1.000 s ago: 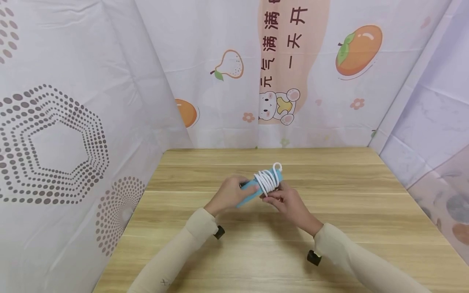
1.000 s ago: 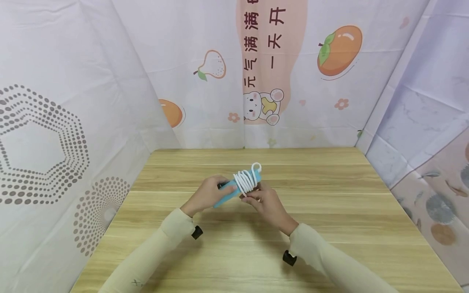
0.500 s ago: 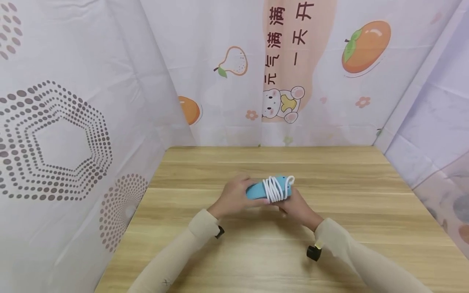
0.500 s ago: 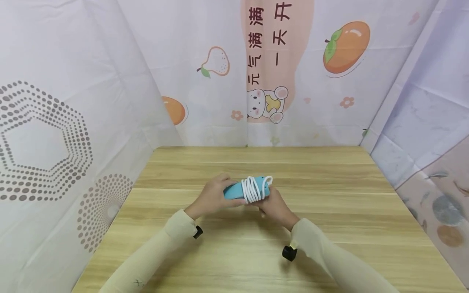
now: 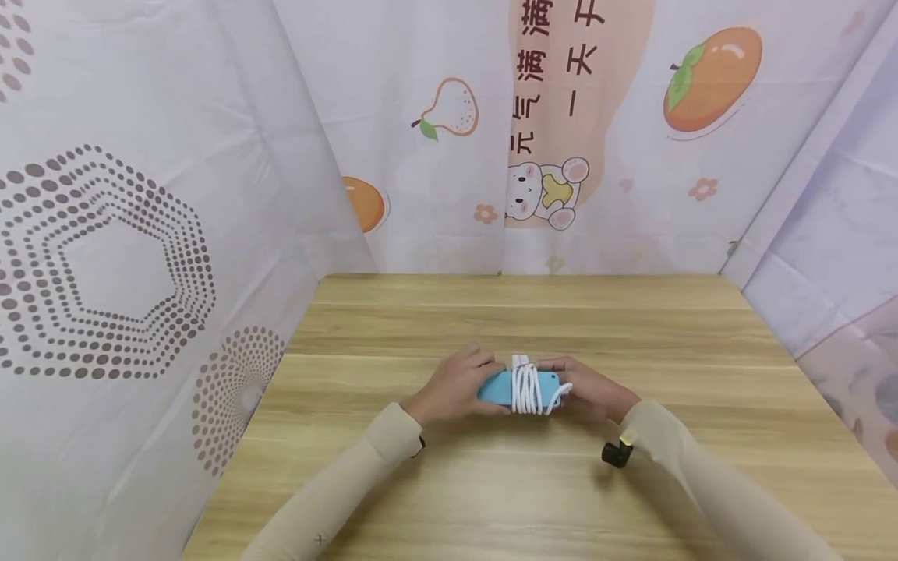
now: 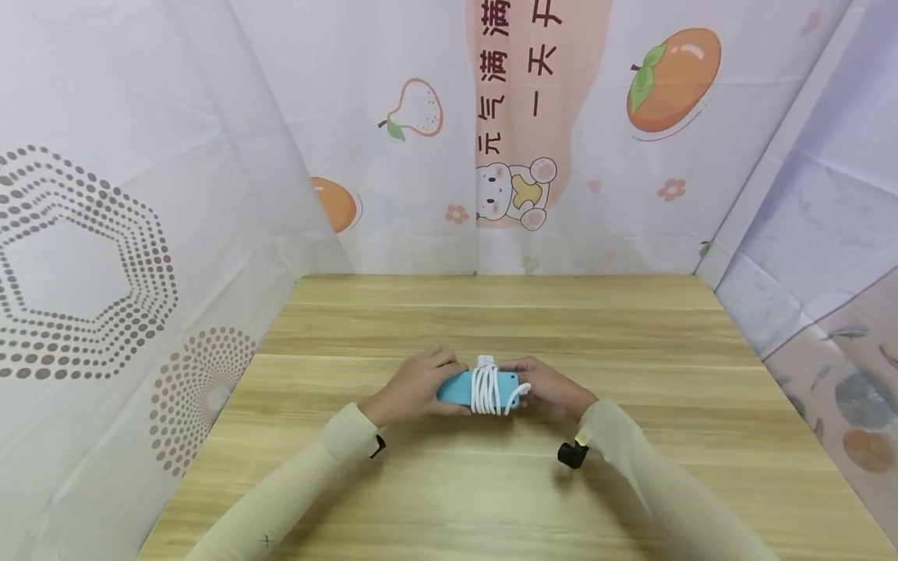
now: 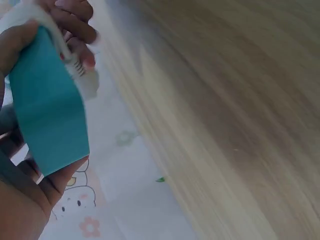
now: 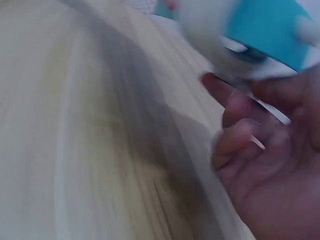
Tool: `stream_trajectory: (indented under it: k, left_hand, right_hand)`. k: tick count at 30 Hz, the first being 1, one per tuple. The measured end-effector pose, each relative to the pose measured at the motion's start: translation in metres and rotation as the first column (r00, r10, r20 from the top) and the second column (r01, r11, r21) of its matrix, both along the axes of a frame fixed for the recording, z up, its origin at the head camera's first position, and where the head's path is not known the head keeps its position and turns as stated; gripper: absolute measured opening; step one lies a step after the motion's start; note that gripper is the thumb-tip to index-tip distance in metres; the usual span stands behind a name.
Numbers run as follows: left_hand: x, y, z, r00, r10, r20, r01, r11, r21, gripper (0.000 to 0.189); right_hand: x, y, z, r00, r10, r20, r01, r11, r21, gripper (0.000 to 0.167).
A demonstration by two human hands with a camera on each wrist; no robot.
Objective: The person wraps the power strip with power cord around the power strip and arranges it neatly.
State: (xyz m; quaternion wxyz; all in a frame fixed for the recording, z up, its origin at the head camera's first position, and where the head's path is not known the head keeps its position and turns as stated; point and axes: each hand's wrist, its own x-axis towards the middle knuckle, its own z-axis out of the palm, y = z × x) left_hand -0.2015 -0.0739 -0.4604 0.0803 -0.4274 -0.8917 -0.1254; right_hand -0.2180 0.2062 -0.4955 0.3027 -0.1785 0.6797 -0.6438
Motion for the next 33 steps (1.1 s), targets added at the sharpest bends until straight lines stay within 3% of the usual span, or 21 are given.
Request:
stream_trajectory:
  k: [1, 2, 6, 12, 17, 21, 25, 28, 33]
  left_hand:
    - [0.000, 0.000, -0.002, 1.000, -0.014, -0.019, 0.013, 1.000, -0.022, 0.068]
    - [0.000, 0.000, -0.004, 0.999, -0.026, -0.041, 0.024, 0.999, -0.045, 0.068]
    - [0.000, 0.004, -0.008, 0.992, -0.066, -0.106, 0.053, 0.990, -0.127, 0.067]
    - [0.003, 0.010, -0.015, 0.994, -0.028, -0.109, 0.006, 0.981, -0.192, 0.064]
    - [0.004, 0.011, -0.023, 1.000, 0.013, -0.013, -0.015, 0.986, -0.165, 0.072]
    - [0.008, 0.012, -0.032, 0.996, 0.032, 0.080, -0.020, 0.989, -0.145, 0.072]
    - [0.011, 0.013, -0.034, 0.990, 0.054, 0.131, -0.037, 0.991, -0.127, 0.068]
    - [0.010, 0.012, -0.030, 0.984, 0.075, 0.158, -0.057, 0.991, -0.119, 0.069]
    - [0.009, 0.012, -0.025, 0.984, 0.076, 0.162, -0.053, 0.989, -0.141, 0.073]
  right_hand:
    - [-0.001, -0.001, 0.001, 0.993, -0.026, 0.118, 0.028, 0.999, -0.016, 0.042]
    - [-0.002, -0.002, 0.002, 0.986, -0.034, 0.160, 0.035, 0.999, -0.004, 0.043]
    - [-0.001, -0.012, 0.006, 0.983, -0.020, 0.183, 0.011, 0.999, 0.051, 0.041]
    - [0.001, -0.025, 0.008, 0.999, -0.049, 0.013, 0.047, 0.989, 0.140, 0.025]
    - [0.003, -0.030, 0.006, 0.993, -0.074, -0.089, 0.092, 0.970, 0.223, 0.027]
    - [0.010, -0.033, 0.001, 0.979, -0.056, -0.194, 0.111, 0.952, 0.285, 0.023]
    - [0.013, -0.031, 0.010, 0.952, -0.031, -0.304, 0.156, 0.903, 0.399, 0.022]
    - [0.009, -0.026, 0.022, 0.928, -0.033, -0.370, 0.214, 0.863, 0.458, 0.022]
    - [0.004, -0.012, 0.036, 0.916, -0.096, -0.390, 0.270, 0.865, 0.423, 0.021]
